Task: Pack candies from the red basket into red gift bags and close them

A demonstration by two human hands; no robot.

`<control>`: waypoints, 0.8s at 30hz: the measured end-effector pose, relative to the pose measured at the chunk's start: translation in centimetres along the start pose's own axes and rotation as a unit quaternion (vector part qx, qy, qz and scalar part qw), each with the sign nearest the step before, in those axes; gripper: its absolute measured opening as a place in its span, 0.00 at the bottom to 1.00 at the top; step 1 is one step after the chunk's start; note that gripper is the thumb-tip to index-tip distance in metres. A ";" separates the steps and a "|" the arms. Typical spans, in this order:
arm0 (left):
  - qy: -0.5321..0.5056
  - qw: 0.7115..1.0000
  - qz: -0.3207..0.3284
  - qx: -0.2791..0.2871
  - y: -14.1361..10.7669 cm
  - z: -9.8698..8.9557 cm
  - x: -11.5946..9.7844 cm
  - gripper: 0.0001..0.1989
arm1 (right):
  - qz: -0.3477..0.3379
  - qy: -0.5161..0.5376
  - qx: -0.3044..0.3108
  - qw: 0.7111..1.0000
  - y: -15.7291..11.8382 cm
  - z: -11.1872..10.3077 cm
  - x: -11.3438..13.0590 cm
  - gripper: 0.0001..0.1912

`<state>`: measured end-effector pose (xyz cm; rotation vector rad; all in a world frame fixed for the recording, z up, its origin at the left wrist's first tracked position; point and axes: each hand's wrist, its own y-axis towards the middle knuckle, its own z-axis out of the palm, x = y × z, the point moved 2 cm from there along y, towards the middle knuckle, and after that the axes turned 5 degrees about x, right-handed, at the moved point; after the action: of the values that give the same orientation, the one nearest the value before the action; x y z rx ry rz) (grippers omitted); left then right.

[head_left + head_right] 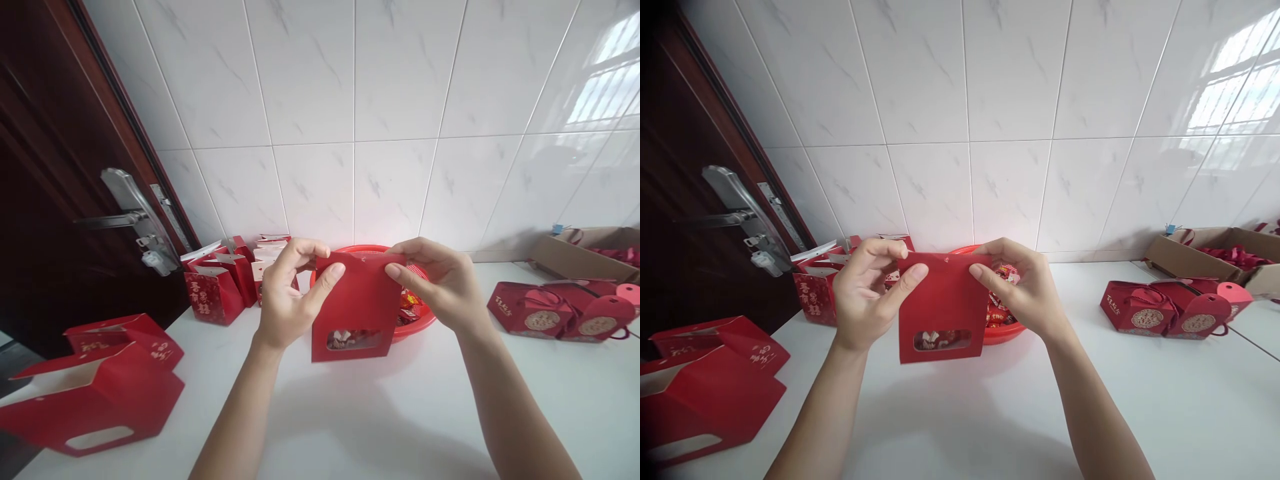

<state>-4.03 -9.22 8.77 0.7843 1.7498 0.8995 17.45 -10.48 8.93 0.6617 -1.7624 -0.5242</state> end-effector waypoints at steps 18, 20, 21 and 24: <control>0.046 0.983 0.076 -0.161 -0.5 0.6 -1.2 0.08 | -0.076 -0.073 -0.148 0.983 -0.7 -1.0 0.8 0.07; 0.014 0.987 0.102 -0.122 -1.1 1.5 -2.2 0.07 | -0.086 -0.084 -0.180 0.976 -0.6 -1.5 0.7 0.07; -0.012 0.990 0.118 -0.076 -1.7 2.5 -2.8 0.07 | -0.085 -0.092 -0.190 0.974 -0.6 -1.7 0.6 0.07; -0.103 0.968 0.158 0.164 -5.3 7.6 -3.9 0.06 | -0.074 -0.116 -0.206 0.969 -0.4 -2.3 0.3 0.08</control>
<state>3.79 -13.59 4.20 1.3542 1.6330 0.7072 19.69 -11.01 9.57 0.4514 -1.7497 -1.0729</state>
